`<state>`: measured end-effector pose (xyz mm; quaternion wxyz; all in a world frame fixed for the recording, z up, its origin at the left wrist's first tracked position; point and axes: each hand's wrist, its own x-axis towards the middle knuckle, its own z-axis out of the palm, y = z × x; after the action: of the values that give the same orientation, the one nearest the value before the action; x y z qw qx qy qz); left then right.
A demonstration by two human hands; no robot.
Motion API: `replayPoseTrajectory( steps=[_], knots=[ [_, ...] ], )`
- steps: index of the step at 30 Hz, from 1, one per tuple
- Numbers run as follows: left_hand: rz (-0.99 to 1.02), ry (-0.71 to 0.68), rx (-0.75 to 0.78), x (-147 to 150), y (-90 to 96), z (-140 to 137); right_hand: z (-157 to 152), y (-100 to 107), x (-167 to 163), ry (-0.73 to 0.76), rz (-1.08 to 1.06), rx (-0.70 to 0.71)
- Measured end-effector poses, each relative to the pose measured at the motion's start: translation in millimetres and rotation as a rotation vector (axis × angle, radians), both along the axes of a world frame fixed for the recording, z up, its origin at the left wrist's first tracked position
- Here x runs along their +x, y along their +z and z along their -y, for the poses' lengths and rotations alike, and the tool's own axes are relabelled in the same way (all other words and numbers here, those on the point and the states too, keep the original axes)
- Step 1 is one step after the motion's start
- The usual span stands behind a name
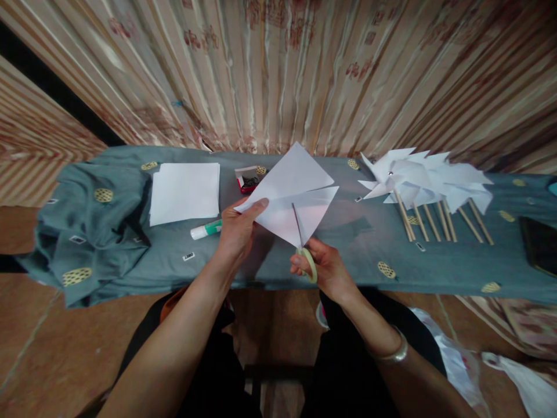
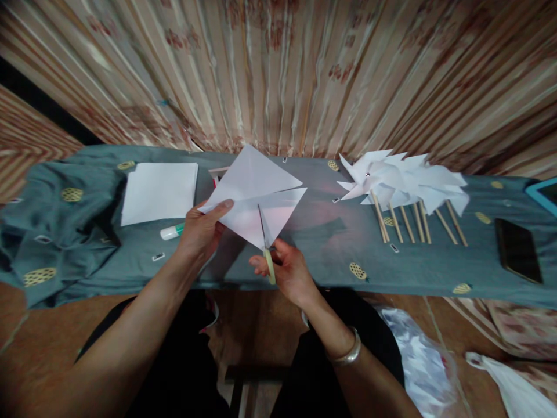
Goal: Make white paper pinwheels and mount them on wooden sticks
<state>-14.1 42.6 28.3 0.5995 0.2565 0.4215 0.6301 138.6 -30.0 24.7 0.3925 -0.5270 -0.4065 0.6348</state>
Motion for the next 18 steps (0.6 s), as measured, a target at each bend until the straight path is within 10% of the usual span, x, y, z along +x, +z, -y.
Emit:
replayPoseTrajectory(
  steps=[18],
  knots=[
    [-0.02, -0.008, 0.023, -0.4, -2.0, -0.4, 1.5, 0.2, 2.2, 0.042, 0.066, 0.054]
  ],
)
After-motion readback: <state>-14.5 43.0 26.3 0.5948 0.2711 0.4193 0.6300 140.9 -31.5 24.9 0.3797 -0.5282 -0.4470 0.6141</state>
